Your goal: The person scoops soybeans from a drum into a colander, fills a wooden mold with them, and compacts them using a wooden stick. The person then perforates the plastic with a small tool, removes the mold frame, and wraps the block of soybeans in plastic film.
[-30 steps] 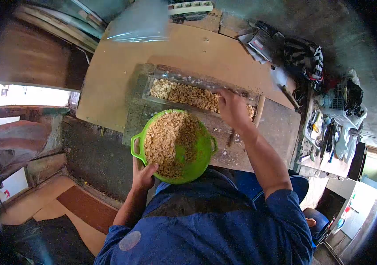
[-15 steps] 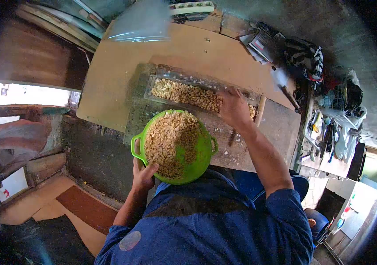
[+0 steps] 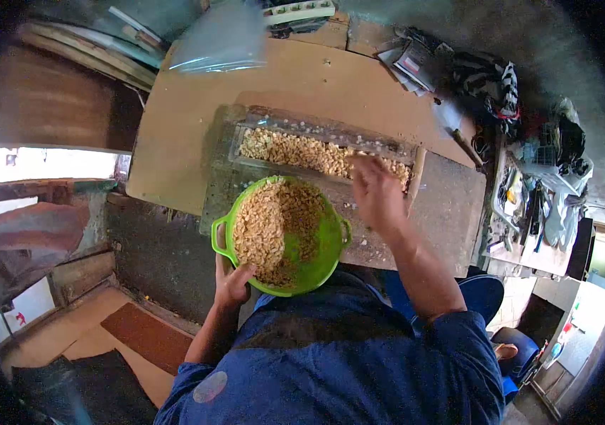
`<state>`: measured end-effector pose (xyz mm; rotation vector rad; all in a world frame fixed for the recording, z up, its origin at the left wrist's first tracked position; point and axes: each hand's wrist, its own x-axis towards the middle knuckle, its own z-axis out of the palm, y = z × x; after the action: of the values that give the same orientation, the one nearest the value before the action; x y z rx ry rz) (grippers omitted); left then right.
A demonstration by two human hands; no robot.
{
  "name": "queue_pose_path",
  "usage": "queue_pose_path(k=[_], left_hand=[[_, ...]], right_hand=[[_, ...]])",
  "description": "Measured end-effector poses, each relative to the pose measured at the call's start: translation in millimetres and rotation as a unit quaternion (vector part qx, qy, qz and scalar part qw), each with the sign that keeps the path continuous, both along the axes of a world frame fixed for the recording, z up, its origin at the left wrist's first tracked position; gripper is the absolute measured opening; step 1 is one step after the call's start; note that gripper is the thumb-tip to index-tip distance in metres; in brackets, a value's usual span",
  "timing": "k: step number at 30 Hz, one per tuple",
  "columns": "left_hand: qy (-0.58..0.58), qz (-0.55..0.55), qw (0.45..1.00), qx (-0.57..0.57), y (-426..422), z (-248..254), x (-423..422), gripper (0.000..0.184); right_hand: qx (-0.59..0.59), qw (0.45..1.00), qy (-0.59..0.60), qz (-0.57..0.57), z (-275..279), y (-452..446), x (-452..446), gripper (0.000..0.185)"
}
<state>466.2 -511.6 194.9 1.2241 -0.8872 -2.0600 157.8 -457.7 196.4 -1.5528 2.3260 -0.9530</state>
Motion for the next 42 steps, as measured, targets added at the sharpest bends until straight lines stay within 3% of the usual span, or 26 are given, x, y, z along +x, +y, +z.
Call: queue_pose_path(k=[1,3,5,6,8,12,14,17,21,24,26,28,32,34,36,37,38,39,42], left_hand=[[-0.007,-0.009,1.0,-0.011,0.0,-0.1,-0.6,0.104],[-0.014,-0.027,0.999,-0.026,0.1,-3.3,0.1,0.102],[-0.054,-0.05,0.993,-0.093,0.2,-8.6,4.3,0.098],[-0.055,-0.058,0.992,-0.096,0.1,-4.1,4.3,0.098],[-0.049,-0.044,0.998,-0.002,-0.6,7.3,4.0,0.096],[-0.032,-0.03,0.999,-0.011,-1.9,17.3,-4.0,0.106],[-0.036,-0.029,0.998,-0.029,-0.3,10.8,3.0,0.11],[-0.096,-0.026,0.995,0.013,-0.6,-1.3,20.5,0.11],[-0.076,-0.021,0.997,-0.006,0.5,12.5,9.0,0.11],[-0.051,-0.026,0.998,-0.013,1.5,7.8,12.2,0.106],[-0.041,-0.032,0.999,-0.018,1.0,2.6,16.9,0.102],[-0.078,-0.081,0.991,-0.077,0.4,-0.7,18.7,0.092],[-0.031,-0.071,0.992,-0.098,3.3,14.0,1.4,0.086],[0.019,-0.043,0.997,-0.059,6.0,12.4,0.9,0.084],[-0.015,-0.074,0.994,-0.078,6.0,0.4,12.2,0.083],[-0.078,-0.066,0.995,-0.019,6.5,10.0,12.9,0.083],[-0.077,-0.064,0.995,-0.017,5.7,-6.3,23.7,0.083],[-0.084,-0.095,0.988,-0.089,1.1,-13.5,23.8,0.082],[-0.052,-0.051,0.994,-0.085,5.5,-7.7,16.9,0.086]], right_hand=[[-0.013,0.999,-0.029,0.034,2.5,1.5,12.1,0.026],[-0.004,0.984,0.038,0.172,-3.9,6.3,37.7,0.03],[0.163,0.96,-0.022,0.226,10.5,6.2,69.0,0.035],[0.161,0.962,-0.024,0.219,13.7,3.8,77.6,0.035],[0.324,0.893,-0.026,0.31,17.4,0.8,88.6,0.037],[0.305,0.904,-0.035,0.298,-6.2,8.2,103.3,0.035],[0.382,0.853,-0.096,0.342,-12.0,1.7,104.6,0.033],[0.373,0.853,-0.094,0.352,-14.1,2.1,103.9,0.029],[0.379,0.834,-0.134,0.377,-17.2,0.1,98.2,0.028],[0.341,0.86,-0.12,0.36,-30.4,9.6,93.1,0.03],[0.245,0.91,-0.201,0.266,-18.4,14.9,74.4,0.029],[0.077,0.958,-0.182,0.206,-7.8,23.9,44.2,0.025],[0.007,0.969,-0.223,-0.105,27.2,36.6,-10.5,0.016],[-0.045,0.971,-0.174,-0.159,13.8,45.6,-37.5,0.012],[0.025,0.972,-0.168,-0.164,-5.3,56.8,-60.4,0.013],[0.091,0.968,-0.162,-0.169,-8.8,60.3,-66.4,0.013],[0.093,0.969,-0.16,-0.166,-8.7,61.9,-70.3,0.013],[0.085,0.973,-0.144,-0.159,-6.8,62.8,-72.0,0.016],[0.059,0.975,-0.134,-0.165,-0.8,57.1,-68.8,0.019]])
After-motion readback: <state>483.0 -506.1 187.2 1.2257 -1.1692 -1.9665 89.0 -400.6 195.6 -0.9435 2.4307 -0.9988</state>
